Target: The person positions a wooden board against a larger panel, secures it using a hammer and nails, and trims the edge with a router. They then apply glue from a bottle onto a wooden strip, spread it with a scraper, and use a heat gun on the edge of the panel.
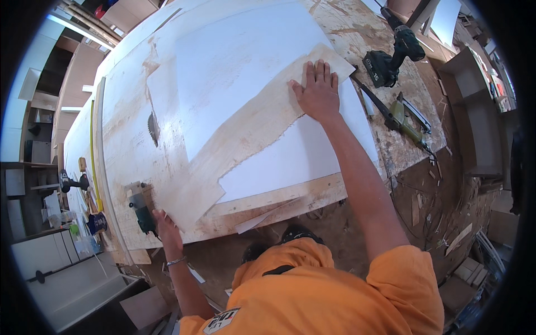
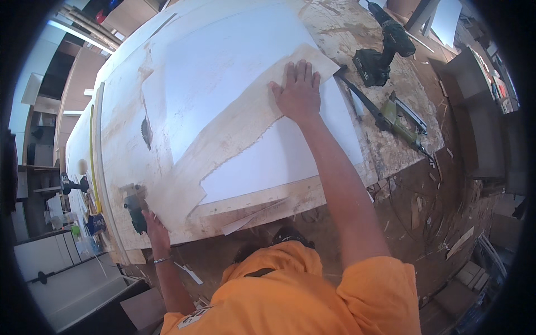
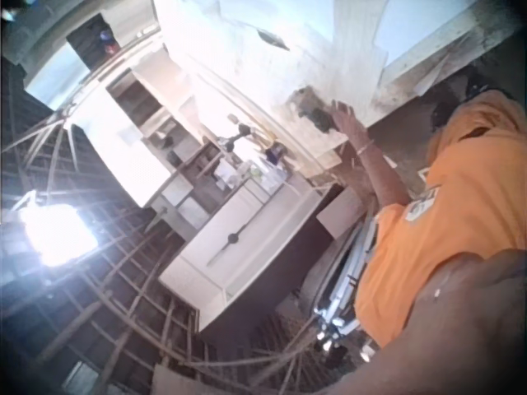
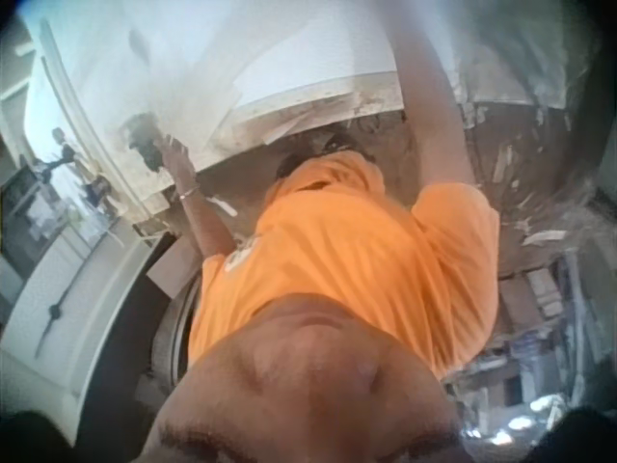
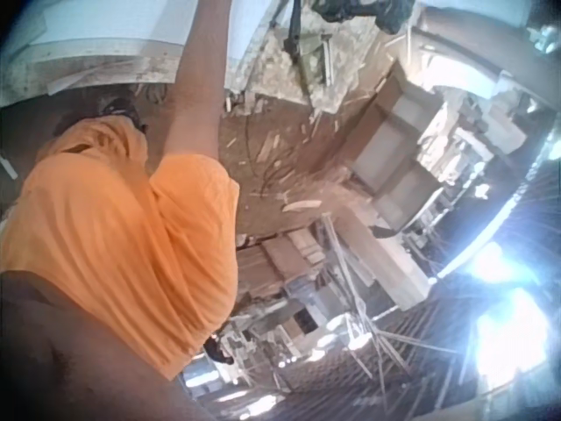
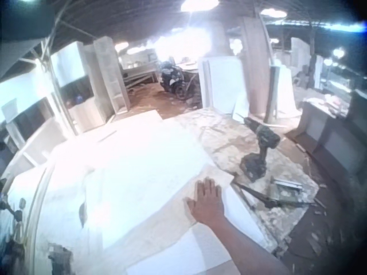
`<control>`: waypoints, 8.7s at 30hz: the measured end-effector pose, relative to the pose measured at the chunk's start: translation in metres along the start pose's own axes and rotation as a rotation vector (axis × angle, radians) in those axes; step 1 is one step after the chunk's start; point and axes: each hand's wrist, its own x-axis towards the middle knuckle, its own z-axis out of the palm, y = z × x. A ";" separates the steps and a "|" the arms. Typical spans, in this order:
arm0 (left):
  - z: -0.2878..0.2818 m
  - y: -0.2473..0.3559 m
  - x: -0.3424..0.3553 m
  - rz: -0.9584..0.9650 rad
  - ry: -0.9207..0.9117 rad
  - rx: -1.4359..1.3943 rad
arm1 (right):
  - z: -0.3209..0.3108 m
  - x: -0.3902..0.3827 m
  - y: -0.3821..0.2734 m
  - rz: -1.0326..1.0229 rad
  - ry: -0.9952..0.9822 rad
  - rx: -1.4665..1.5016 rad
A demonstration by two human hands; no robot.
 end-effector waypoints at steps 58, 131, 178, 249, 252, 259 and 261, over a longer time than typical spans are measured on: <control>0.210 0.103 -0.209 1.253 -0.547 0.717 | -0.237 -0.431 0.251 0.892 0.773 1.151; 0.115 -0.120 -0.391 0.761 -1.160 0.613 | -0.438 -0.508 0.234 0.178 0.693 0.325; 0.007 -0.433 -0.762 -1.133 0.734 -0.811 | 0.145 -0.700 -0.151 0.692 -1.668 1.248; -0.328 -0.287 -0.640 -0.066 0.964 -0.068 | -0.177 -0.736 -0.173 -1.134 -1.194 0.530; -0.319 -0.238 -0.589 0.004 0.996 -0.106 | -0.203 -0.722 -0.201 -1.050 -1.309 0.680; -0.259 -0.169 -0.443 -0.043 0.896 -0.824 | -0.225 -0.703 -0.269 -1.307 -0.773 0.545; -0.248 -0.179 -0.415 -0.145 0.788 -0.997 | -0.161 -0.706 -0.278 -1.290 -0.480 0.510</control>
